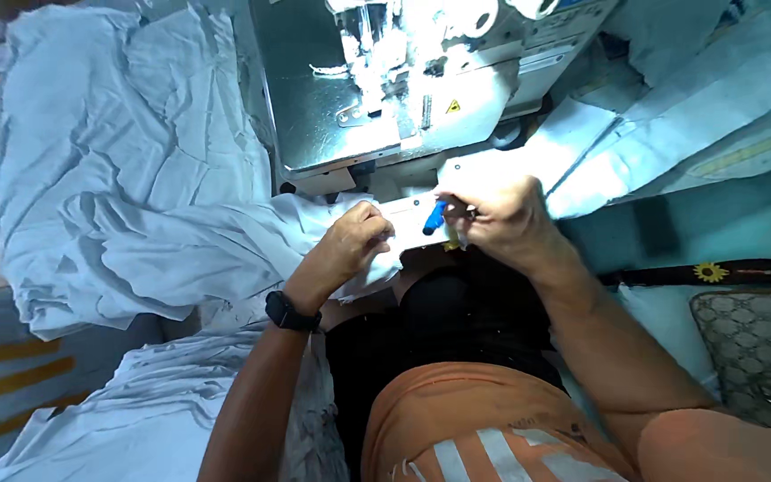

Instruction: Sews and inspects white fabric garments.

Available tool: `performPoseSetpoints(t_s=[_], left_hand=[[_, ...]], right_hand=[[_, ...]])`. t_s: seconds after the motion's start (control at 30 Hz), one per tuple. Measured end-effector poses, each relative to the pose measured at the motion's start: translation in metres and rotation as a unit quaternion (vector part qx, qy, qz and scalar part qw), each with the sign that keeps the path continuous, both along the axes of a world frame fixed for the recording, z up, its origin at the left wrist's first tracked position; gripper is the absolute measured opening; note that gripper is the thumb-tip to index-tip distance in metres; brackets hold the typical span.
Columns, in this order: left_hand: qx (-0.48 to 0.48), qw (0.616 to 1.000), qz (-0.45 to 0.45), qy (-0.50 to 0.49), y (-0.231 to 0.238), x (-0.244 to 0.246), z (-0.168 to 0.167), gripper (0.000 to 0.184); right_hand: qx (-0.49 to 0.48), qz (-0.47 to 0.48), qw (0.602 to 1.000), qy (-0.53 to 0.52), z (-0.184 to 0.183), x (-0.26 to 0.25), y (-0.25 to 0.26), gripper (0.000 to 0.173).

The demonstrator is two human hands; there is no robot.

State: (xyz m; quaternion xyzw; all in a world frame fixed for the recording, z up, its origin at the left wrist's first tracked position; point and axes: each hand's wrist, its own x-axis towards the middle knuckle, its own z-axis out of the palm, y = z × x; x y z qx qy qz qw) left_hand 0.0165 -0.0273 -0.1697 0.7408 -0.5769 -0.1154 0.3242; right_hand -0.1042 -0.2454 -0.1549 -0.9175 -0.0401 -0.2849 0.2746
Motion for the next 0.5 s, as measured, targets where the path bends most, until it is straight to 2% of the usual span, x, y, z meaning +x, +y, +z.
performPoseSetpoints(t_s=[0.03, 0.1, 0.13, 0.23, 0.37, 0.5], left_hand=[[-0.004, 1.000, -0.010, -0.021, 0.000, 0.001, 0.001, 0.003], [-0.001, 0.999, -0.027, -0.045, -0.001, 0.006, 0.005, 0.006], [0.013, 0.998, -0.033, -0.048, -0.003, 0.011, 0.008, 0.003], [0.107, 0.991, -0.048, -0.062, -0.002, 0.017, 0.019, 0.017], [0.116, 0.985, -0.043, -0.121, 0.001, 0.016, 0.025, 0.009], [0.027, 0.995, -0.037, -0.092, 0.001, 0.023, 0.070, 0.011]], right_hand=[[-0.065, -0.030, 0.996, 0.050, 0.008, -0.002, -0.010, 0.013], [-0.145, -0.071, 0.974, 0.161, 0.013, -0.002, -0.027, 0.012], [-0.169, -0.077, 0.962, 0.201, 0.012, 0.001, -0.033, 0.012], [-0.192, -0.067, 0.937, 0.284, 0.005, 0.006, -0.039, 0.018], [-0.161, -0.034, 0.945, 0.283, 0.004, 0.004, -0.044, 0.018], [-0.187, 0.020, 0.966, 0.175, -0.007, 0.000, -0.046, 0.012]])
